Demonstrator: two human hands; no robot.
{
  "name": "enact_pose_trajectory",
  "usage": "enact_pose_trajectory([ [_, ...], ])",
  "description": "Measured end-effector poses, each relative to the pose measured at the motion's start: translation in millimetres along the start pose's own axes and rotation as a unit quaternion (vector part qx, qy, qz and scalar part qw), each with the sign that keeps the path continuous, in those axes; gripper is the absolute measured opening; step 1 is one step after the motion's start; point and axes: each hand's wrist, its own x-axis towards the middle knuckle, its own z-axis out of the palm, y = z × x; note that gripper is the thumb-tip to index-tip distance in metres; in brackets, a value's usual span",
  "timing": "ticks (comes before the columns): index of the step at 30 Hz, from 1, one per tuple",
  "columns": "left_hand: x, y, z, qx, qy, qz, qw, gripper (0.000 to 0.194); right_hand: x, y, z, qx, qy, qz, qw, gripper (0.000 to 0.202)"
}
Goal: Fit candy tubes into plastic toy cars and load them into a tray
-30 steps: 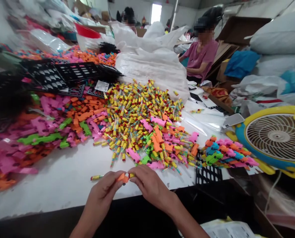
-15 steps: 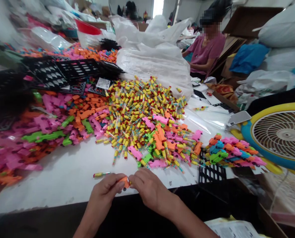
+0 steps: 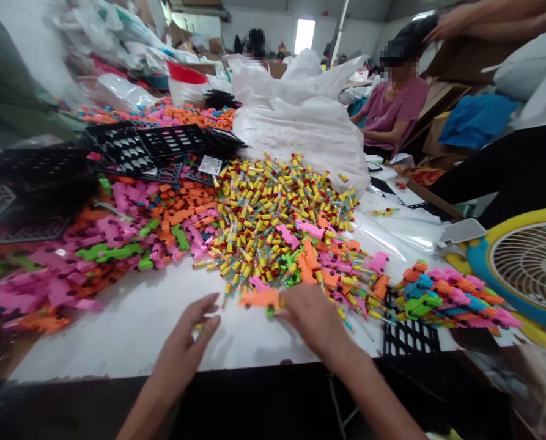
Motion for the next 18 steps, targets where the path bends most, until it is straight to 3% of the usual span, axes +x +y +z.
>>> enact_pose_trajectory([
  [2, 3, -17, -12.2, 0.074, 0.047, 0.011, 0.996, 0.045, 13, 10, -7, -0.035, 0.036, 0.073, 0.996, 0.022],
  [4, 3, -39, -16.7, 0.14, 0.066, 0.019, 0.988, 0.04, 23, -5, 6, -0.036, 0.044, 0.076, 0.996, 0.021],
  [6, 1, -61, -15.0, 0.157, 0.097, 0.017, 0.983, 0.039, 31, -40, 37, 0.0, 0.034, 0.011, 0.999, 0.02],
  [9, 1, -79, -14.5, 0.128, 0.138, 0.002, 0.982, 0.042, 40, -100, 93, 0.057, -0.055, -0.033, 0.996, 0.029],
  [11, 5, -81, -20.7, 0.121, 0.137, -0.007, 0.983, 0.041, 43, -122, 118, 0.062, -0.1, -0.044, 0.992, 0.012],
  [13, 13, -80, -29.0, 0.128, 0.125, -0.012, 0.984, 0.037, 44, -125, 127, 0.073, -0.112, -0.011, 0.991, 0.005],
  [18, 45, -78, -29.0, 0.165, 0.127, -0.003, 0.978, 0.031, 57, -98, 115, 0.015, -0.115, 0.219, 0.969, 0.013],
])
